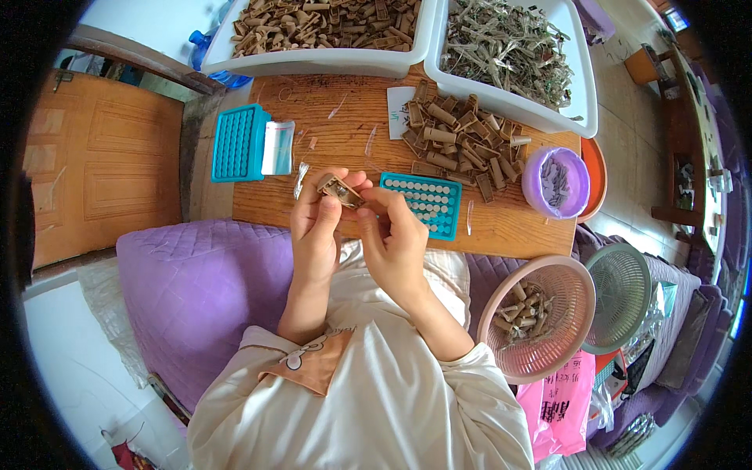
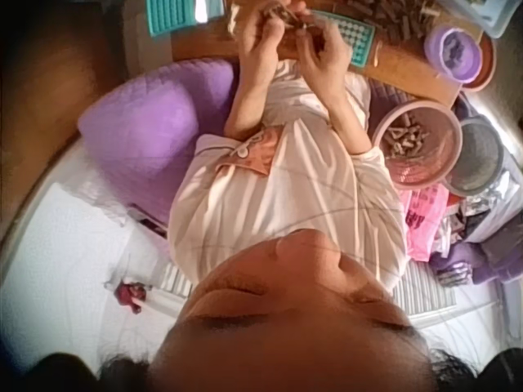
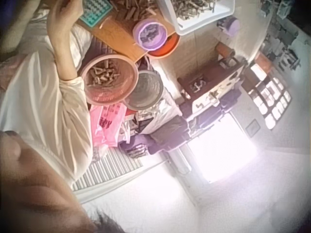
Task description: The person assembles electronic circuit boards and small components into cardboard tubes by hand.
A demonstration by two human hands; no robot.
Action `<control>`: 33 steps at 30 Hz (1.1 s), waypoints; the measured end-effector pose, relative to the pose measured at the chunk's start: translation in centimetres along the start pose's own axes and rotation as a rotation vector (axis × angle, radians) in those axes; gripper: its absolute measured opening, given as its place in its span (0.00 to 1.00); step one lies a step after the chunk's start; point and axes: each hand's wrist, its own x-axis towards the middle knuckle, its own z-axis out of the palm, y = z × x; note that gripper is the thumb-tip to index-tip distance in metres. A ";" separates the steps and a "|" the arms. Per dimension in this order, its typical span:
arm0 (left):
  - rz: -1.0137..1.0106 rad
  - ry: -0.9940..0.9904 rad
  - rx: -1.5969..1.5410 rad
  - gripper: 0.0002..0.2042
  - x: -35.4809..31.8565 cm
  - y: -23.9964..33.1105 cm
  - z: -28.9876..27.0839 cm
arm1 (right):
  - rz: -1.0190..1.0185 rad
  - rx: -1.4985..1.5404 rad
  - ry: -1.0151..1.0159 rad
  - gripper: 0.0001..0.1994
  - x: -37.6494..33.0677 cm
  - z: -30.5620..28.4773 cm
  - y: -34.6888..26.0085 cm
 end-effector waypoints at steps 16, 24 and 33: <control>-0.139 0.147 -0.286 0.14 -0.3 1.5 -0.1 | 0.189 0.484 -0.144 0.13 0.3 0.7 -0.2; -0.154 0.113 -0.428 0.15 -0.2 1.4 0.5 | 0.184 0.556 -0.280 0.18 1.5 -0.4 0.3; -0.074 0.074 -0.083 0.15 -0.9 -0.5 1.5 | 0.072 0.465 -0.155 0.20 1.8 -1.3 -0.1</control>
